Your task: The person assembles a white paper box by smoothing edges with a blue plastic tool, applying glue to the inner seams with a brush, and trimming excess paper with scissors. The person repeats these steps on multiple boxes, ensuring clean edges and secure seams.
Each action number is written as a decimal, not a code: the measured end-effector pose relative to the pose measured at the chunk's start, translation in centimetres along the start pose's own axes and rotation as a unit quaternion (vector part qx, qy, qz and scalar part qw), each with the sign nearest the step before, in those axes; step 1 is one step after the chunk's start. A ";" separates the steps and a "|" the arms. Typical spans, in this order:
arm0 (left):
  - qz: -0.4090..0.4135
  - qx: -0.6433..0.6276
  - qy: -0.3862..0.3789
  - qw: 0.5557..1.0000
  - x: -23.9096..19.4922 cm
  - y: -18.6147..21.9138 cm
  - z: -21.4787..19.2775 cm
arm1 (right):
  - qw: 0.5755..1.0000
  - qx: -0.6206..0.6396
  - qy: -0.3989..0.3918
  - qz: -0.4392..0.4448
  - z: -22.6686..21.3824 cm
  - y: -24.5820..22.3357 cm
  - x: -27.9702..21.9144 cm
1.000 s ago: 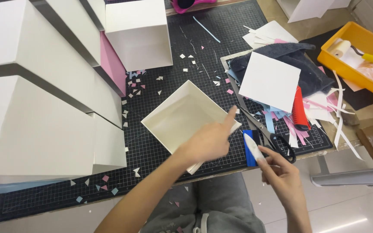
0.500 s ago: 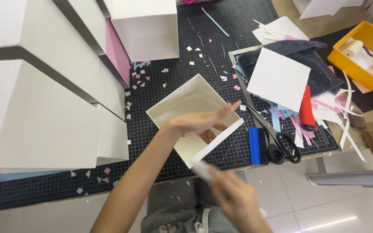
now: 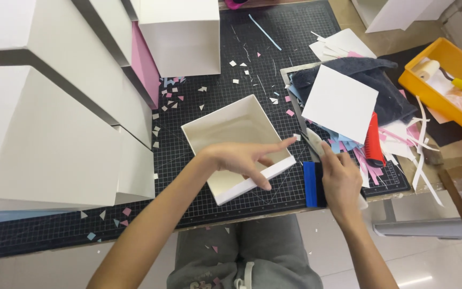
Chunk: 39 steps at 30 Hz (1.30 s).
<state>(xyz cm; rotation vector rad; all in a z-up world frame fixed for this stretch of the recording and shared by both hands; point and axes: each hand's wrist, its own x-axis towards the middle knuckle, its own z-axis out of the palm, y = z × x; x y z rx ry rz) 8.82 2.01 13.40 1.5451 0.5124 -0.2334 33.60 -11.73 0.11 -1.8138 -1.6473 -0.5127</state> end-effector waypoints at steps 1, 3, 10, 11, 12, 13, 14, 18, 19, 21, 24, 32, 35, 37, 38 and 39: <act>0.000 -0.001 0.003 1.000 0.2 -0.2 -0.5 | 1.000 0.002 0.000 -0.003 0.7 0.2 0.4; -0.007 0.009 -0.038 0.999 0.8 -0.8 -1.1 | 0.995 0.027 0.040 -0.085 1.5 0.5 0.4; 0.024 0.003 -0.054 0.998 1.6 -1.7 -1.2 | 0.950 0.150 0.014 -0.273 -1.6 -5.5 -0.2; 0.030 0.006 -0.058 0.998 1.7 -1.9 -1.3 | 0.946 0.167 0.013 -0.279 -1.7 -5.4 0.1; 0.034 0.006 -0.060 0.998 1.7 -2.3 -1.3 | 0.940 0.187 0.011 -0.286 -1.8 -5.3 0.4; 0.032 -0.001 -0.056 0.998 1.9 -2.6 -1.1 | 0.938 0.193 0.006 -0.288 -2.4 -5.9 1.1; 0.043 0.015 -0.050 0.998 2.1 -2.9 -1.0 | 0.939 0.211 0.000 -0.273 -3.0 -6.4 1.9; 0.090 0.196 0.138 0.967 1.3 -2.3 2.6 | 0.934 0.225 -0.028 -0.275 -3.2 -6.9 3.9; 0.089 0.194 0.141 0.967 1.9 -3.0 4.7 | 0.933 0.228 -0.028 -0.278 -3.5 -7.0 4.5; 0.134 0.507 0.517 0.677 3.1 -4.4 9.1 | 0.929 0.212 -0.053 -0.299 -4.1 -7.2 5.5; 0.158 0.543 0.601 0.565 3.8 -6.4 11.5 | 0.918 0.227 -0.087 -0.313 -3.4 -6.7 5.8; 0.133 0.490 0.621 0.597 3.0 -6.5 12.4 | 0.901 0.224 -0.179 -0.326 -4.0 -7.6 6.8; 0.140 0.491 0.601 0.615 -0.7 -6.7 12.4 | 0.902 0.201 -0.191 -0.331 -4.0 -7.3 6.6; 0.147 0.525 0.607 0.579 -2.7 -7.9 12.3 | 0.904 0.191 -0.191 -0.332 -3.8 -7.4 6.9; 0.151 0.540 0.614 0.556 -3.3 -8.9 12.6 | 0.903 0.185 -0.201 -0.331 -3.8 -7.6 6.8; 0.154 0.555 0.620 0.533 -3.8 -10.0 12.8 | 0.902 0.179 -0.211 -0.331 -3.8 -7.9 6.8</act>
